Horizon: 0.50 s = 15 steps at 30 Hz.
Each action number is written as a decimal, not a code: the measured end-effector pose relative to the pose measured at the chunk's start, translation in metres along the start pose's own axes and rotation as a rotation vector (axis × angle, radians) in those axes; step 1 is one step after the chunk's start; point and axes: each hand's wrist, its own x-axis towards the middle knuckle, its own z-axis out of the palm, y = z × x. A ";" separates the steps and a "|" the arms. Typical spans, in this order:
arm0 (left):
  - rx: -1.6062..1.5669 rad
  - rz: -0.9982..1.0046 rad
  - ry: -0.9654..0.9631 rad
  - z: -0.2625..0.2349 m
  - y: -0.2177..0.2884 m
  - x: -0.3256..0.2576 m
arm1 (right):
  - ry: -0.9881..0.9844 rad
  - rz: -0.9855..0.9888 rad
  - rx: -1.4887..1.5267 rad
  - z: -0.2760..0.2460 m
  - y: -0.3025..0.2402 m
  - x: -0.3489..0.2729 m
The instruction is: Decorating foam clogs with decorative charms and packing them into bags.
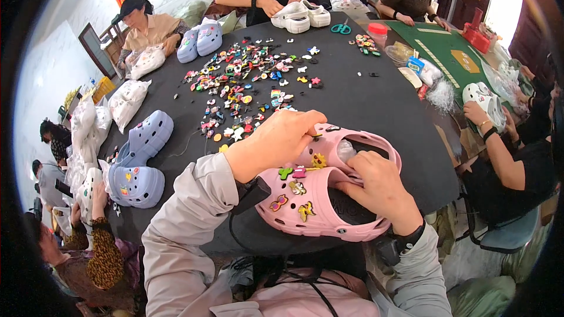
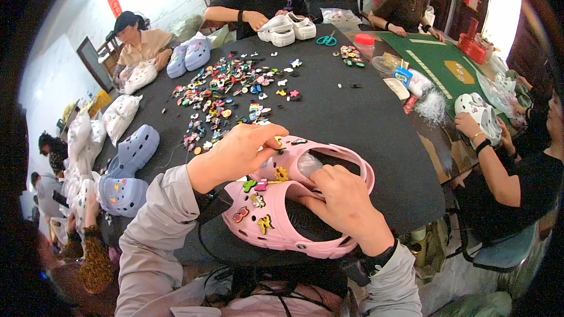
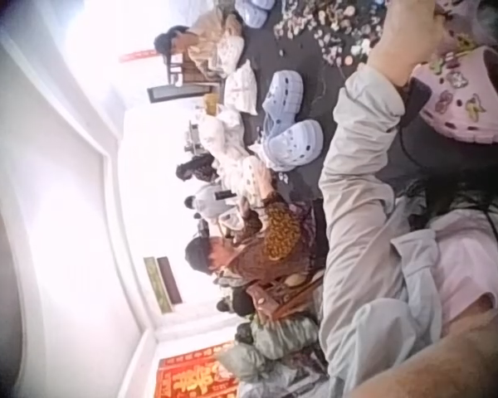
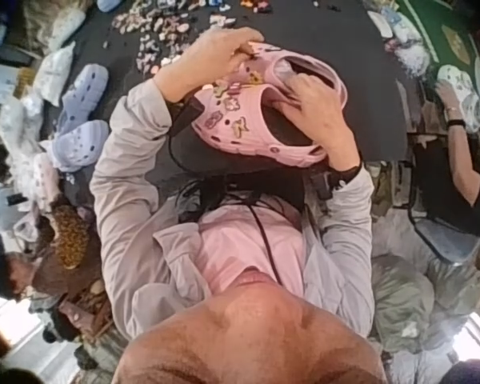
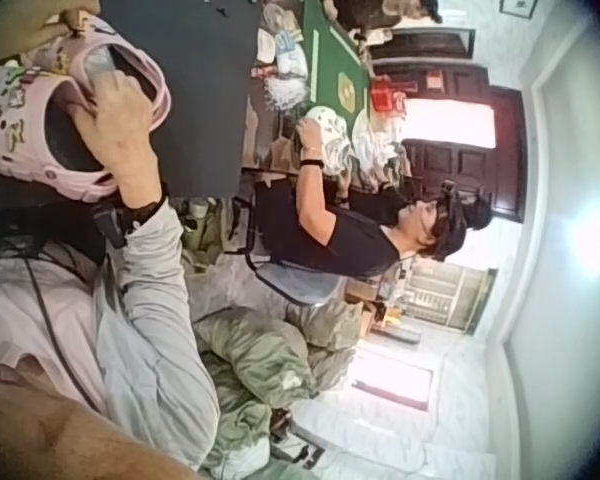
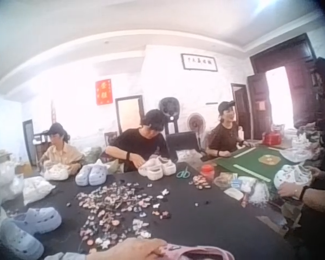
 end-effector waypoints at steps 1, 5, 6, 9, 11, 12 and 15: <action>0.028 -0.019 -0.017 0.000 0.003 0.000 | 0.004 -0.012 -0.012 0.000 0.000 0.000; 0.065 -0.007 -0.028 0.002 0.005 0.000 | 0.013 -0.019 -0.011 0.000 -0.001 0.000; 0.067 -0.009 -0.029 0.003 0.005 -0.001 | 0.008 -0.013 -0.015 -0.001 -0.002 0.000; 0.109 0.053 -0.005 0.005 0.005 0.001 | 0.005 -0.008 -0.027 0.000 -0.004 0.000; 0.138 0.075 -0.017 0.007 0.008 0.004 | 0.006 -0.007 -0.036 0.001 -0.002 -0.001; 0.137 0.073 -0.019 0.007 0.008 0.006 | 0.000 -0.005 -0.045 0.001 -0.003 -0.001; 0.179 0.087 -0.065 0.008 0.010 0.010 | 0.001 -0.018 -0.057 0.000 -0.002 -0.002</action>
